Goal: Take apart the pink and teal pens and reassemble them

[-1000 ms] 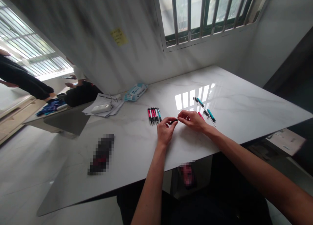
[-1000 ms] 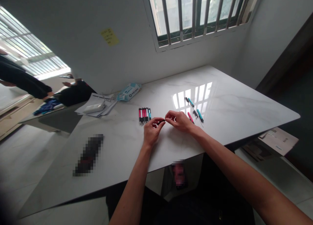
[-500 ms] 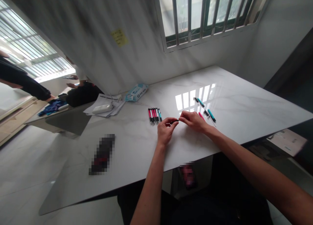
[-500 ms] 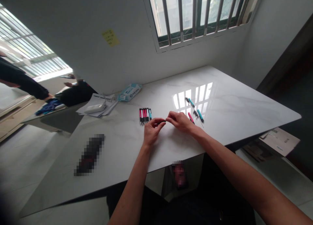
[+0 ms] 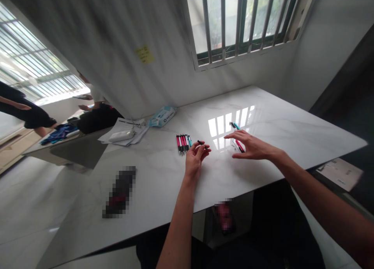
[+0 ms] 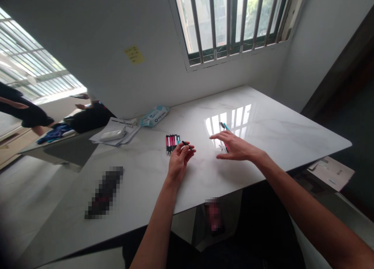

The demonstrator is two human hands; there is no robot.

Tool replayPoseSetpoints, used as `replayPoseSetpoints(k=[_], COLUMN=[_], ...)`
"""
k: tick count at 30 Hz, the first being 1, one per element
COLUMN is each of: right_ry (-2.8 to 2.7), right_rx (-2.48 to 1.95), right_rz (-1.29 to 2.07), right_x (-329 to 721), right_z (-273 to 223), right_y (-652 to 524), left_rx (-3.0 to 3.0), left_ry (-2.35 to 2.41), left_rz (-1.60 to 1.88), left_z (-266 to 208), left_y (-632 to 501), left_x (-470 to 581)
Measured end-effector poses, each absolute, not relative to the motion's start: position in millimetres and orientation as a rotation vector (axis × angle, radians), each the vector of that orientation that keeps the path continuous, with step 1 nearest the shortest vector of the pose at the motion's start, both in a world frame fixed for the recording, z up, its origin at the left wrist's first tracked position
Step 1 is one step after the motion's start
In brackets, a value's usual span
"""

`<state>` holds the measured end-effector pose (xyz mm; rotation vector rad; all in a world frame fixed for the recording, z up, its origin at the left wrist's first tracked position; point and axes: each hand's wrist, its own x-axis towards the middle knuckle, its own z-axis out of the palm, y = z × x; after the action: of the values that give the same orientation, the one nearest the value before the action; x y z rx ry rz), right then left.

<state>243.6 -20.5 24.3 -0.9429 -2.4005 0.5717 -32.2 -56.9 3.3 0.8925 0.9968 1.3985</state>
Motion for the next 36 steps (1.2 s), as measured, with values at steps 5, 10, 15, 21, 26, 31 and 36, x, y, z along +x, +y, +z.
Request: replayPoseSetpoints(k=[5, 10, 15, 21, 26, 31, 36], right_ry=[-2.573, -2.662, -2.62, -2.393, -2.354, -2.342, -2.293], right_rx=[-1.168, -1.157, -1.181, -0.938, -0.709, -0.69, -0.96], right_rz=[0.567, 0.587, 0.567, 0.394, 0.451, 0.448, 0.321], right_x=[291, 288, 283, 242, 188, 176, 202], right_z=[30, 20, 16, 29, 29, 28, 25], right_y=[-6, 6, 13, -18, -51, -56, -44], left_rx=[0.887, 0.867, 0.862, 0.925, 0.991, 1.0, 0.989], left_ry=[1.023, 1.071, 1.087, 1.088, 1.009, 1.012, 1.063], left_rz=[1.336, 1.317, 1.302, 1.213, 1.115, 1.122, 1.22], left_z=[3, 5, 4, 3, 4, 3, 2], left_y=[-56, -58, -59, -60, -64, -64, -62], left_x=[-31, -32, -33, -31, -30, -31, -31])
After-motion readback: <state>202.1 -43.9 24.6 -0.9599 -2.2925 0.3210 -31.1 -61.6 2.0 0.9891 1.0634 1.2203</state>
